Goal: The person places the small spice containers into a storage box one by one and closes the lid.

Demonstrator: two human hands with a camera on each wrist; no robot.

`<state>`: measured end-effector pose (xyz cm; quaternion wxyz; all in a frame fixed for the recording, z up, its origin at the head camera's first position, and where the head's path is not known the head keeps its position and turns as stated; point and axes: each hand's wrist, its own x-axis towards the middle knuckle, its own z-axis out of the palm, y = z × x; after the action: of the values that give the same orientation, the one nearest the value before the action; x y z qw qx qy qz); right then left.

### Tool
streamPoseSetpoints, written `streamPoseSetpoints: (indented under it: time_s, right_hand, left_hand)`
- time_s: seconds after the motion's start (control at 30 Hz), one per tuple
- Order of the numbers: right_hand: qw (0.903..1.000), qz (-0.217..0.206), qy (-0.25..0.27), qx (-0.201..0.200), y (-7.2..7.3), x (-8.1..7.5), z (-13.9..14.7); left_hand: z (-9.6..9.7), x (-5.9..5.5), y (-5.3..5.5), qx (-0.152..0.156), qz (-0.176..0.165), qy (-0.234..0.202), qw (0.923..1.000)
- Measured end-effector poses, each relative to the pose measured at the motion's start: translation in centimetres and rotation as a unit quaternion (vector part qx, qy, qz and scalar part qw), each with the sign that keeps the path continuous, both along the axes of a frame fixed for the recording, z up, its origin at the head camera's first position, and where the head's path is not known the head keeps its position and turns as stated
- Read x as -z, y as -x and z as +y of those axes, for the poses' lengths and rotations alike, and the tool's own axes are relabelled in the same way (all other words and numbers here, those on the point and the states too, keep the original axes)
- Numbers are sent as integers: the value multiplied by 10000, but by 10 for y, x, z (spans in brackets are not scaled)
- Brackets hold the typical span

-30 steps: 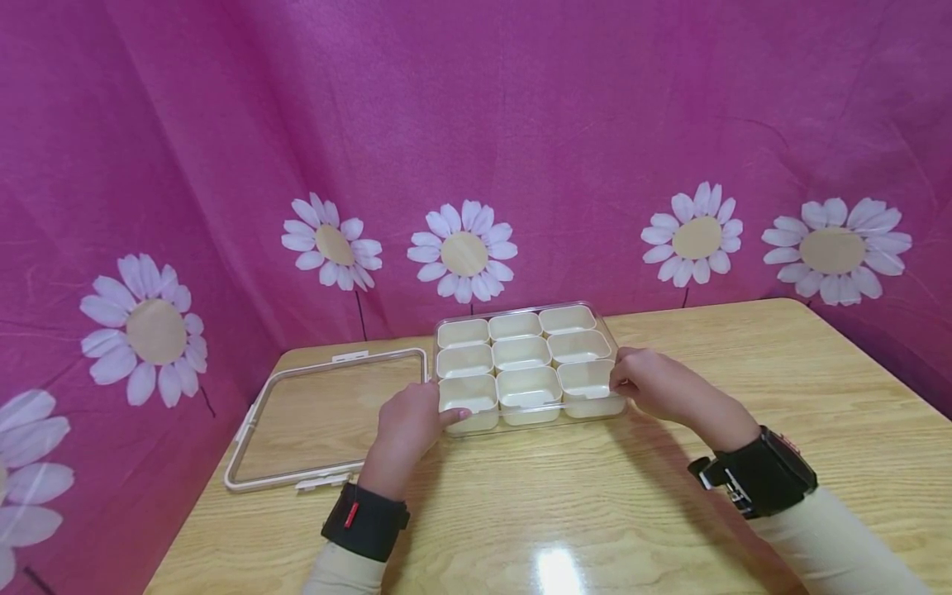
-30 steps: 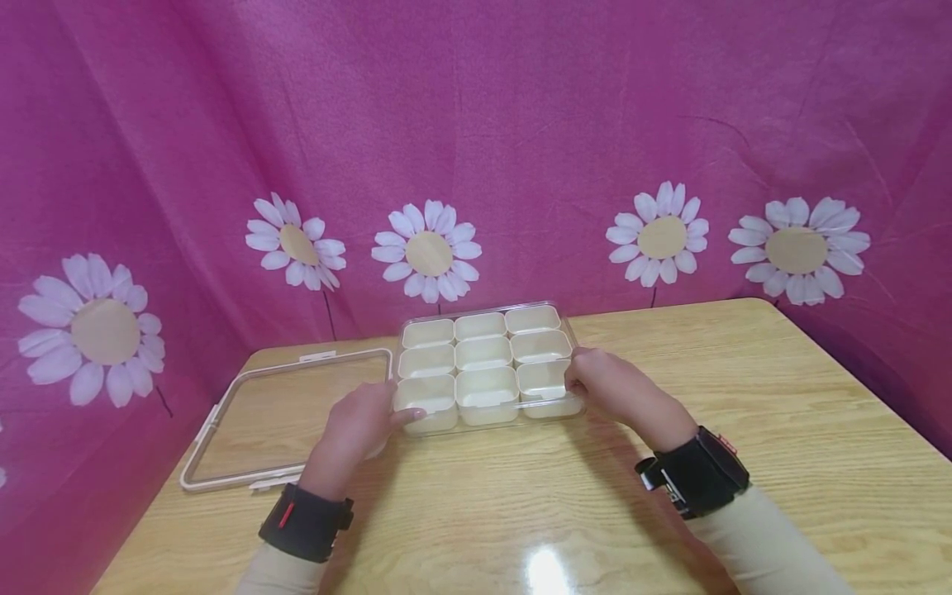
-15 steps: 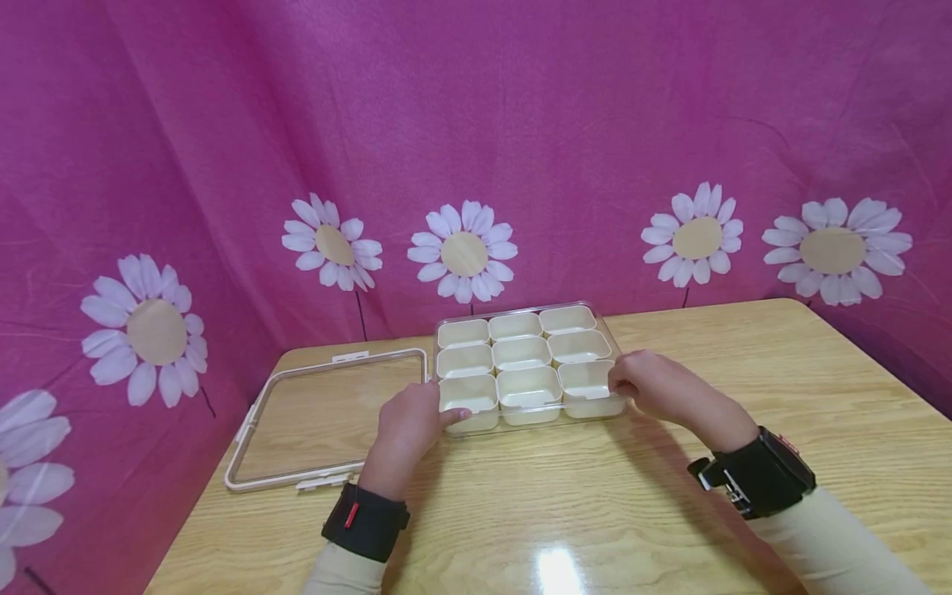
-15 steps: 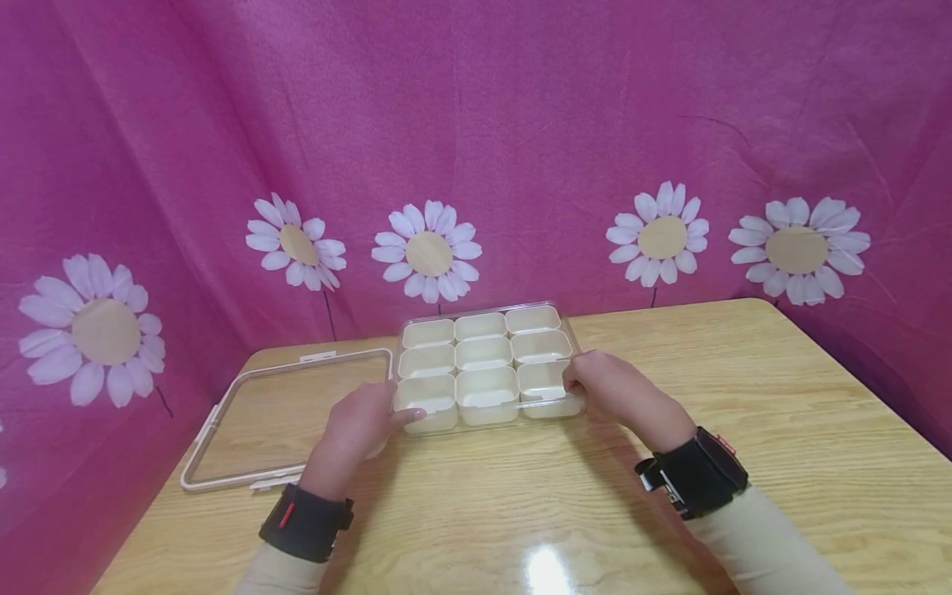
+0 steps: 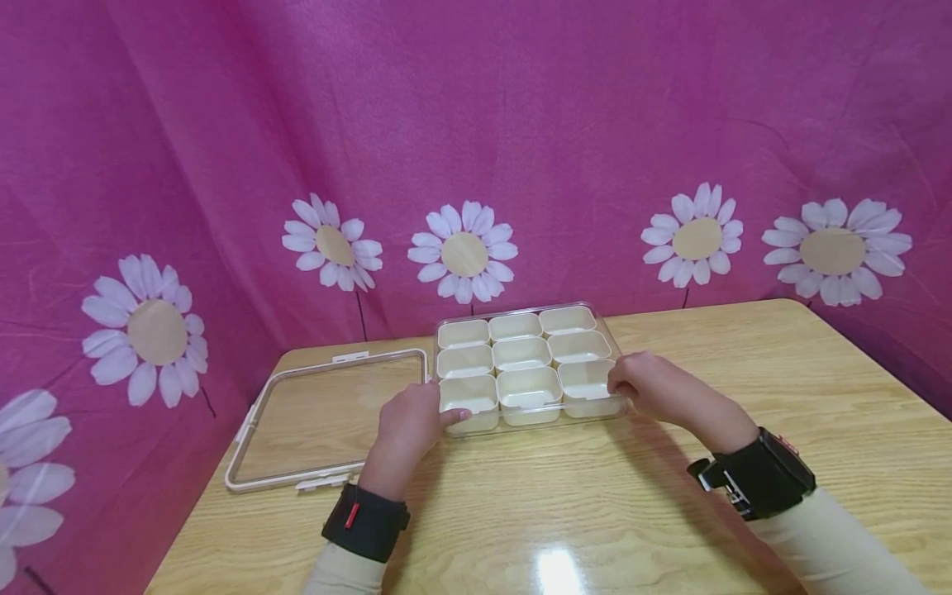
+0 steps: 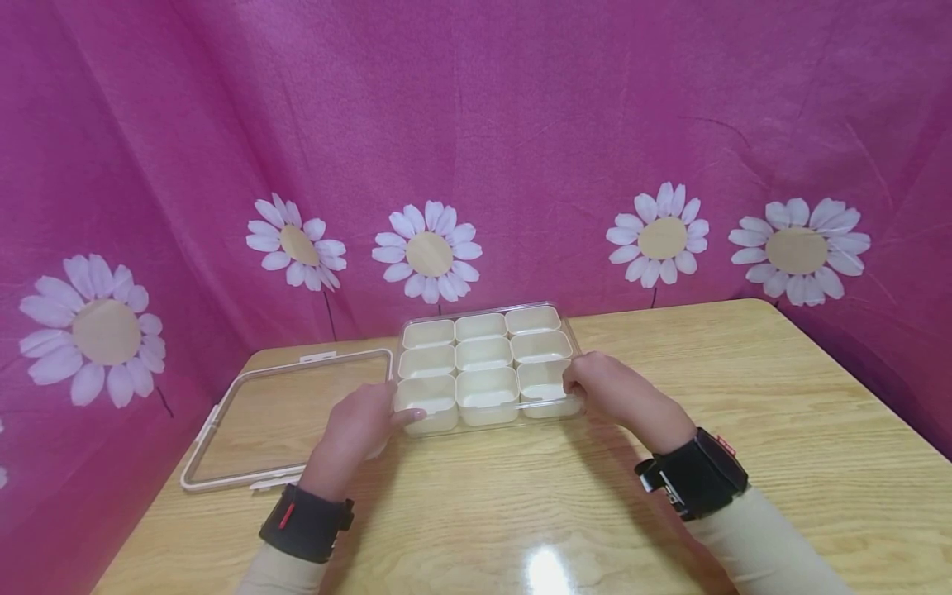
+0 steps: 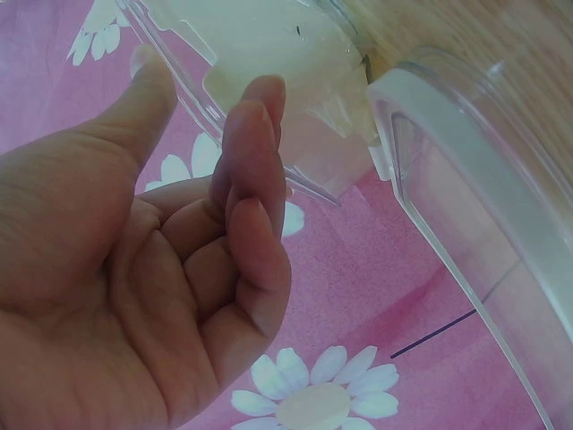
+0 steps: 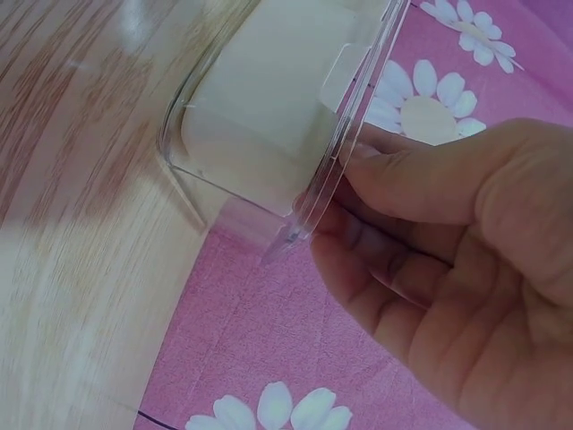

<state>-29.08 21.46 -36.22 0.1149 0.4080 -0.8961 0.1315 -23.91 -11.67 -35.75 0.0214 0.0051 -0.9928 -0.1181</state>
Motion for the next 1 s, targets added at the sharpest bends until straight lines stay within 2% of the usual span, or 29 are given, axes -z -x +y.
streamPoseSetpoints:
  time_s: [0.23, 0.5, 1.0]
  right_hand:
    - [9996, -250, -45, 146, 1, 0, -1]
    - [9990, -337, -277, 103, 0, -1, -1]
    - [9996, -126, -242, 55, -2, -1, -1]
  left_hand:
    - [0, 1, 2, -18, -5, 29, 10000]
    - [0, 2, 1, 3, 35, 60, 10000]
    - [-1, 3, 2, -55, -60, 3, 10000]
